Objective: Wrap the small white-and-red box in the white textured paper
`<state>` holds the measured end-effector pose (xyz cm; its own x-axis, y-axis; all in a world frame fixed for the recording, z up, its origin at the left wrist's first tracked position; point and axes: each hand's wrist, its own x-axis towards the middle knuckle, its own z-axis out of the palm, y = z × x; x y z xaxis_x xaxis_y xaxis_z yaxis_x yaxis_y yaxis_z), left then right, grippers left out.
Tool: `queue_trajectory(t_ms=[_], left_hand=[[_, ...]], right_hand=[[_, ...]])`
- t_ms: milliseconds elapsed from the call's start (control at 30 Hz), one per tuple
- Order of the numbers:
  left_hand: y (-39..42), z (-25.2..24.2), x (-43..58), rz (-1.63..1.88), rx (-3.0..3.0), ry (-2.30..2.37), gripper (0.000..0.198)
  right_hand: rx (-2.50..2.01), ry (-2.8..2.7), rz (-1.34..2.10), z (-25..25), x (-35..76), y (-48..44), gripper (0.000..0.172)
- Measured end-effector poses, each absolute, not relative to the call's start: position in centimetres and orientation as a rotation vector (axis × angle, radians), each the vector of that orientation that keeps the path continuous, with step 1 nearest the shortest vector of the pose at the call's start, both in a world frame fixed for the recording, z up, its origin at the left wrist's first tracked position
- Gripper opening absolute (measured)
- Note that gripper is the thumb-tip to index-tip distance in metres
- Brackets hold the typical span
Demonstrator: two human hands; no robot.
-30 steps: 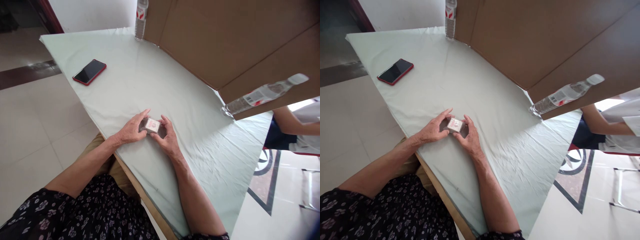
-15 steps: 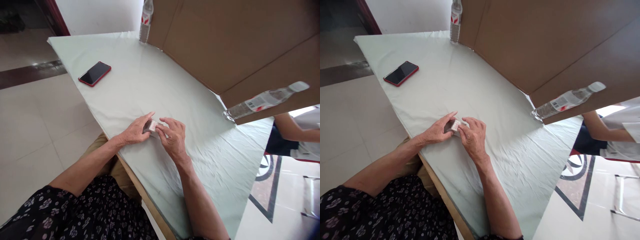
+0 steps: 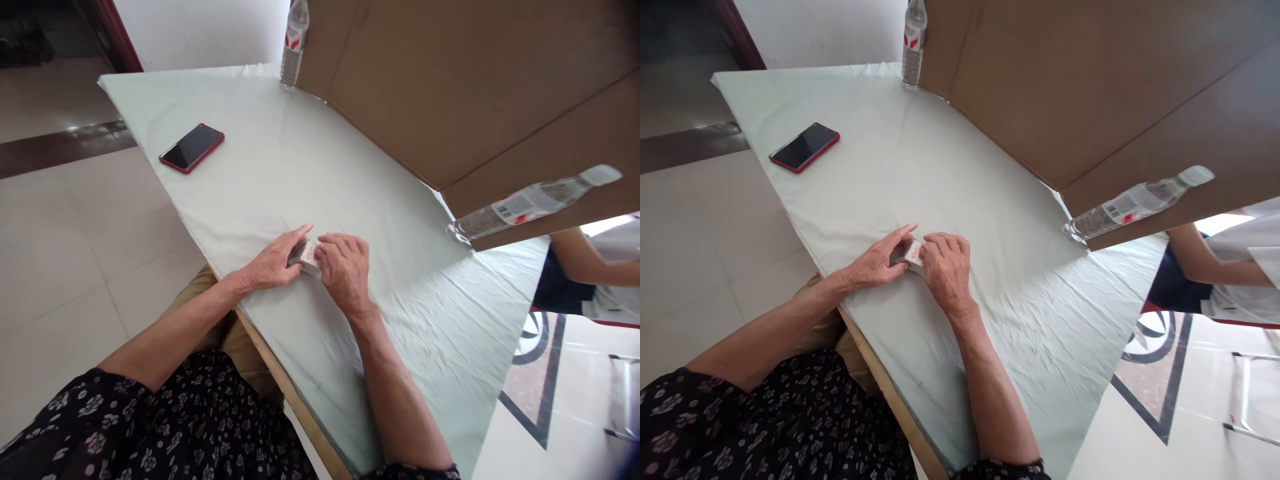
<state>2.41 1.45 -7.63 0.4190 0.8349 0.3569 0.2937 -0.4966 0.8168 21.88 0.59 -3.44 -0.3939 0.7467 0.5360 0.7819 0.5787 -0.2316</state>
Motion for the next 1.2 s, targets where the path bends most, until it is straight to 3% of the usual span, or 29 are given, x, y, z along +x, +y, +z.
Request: queue_trajectory(t_ms=[400,800,1000,1200], left_hand=[[1.7,-7.3,2.5,1.125,2.09,0.854,0.094],[1.5,-5.9,2.2,0.879,1.908,0.886,0.076],[1.8,-5.5,2.1,0.838,1.851,0.911,0.082],[1.9,-5.5,1.8,0.832,1.776,0.826,0.075]], right_hand=[[-1.231,-2.096,-0.212,-1.4,22.7,6.1,0.017],[-1.346,-1.995,-0.075,-0.2,23.2,11.8,0.018],[-1.339,-1.746,-0.005,0.5,23.4,6.4,0.028],[-1.737,-1.92,0.247,-0.5,21.8,0.8,0.037]])
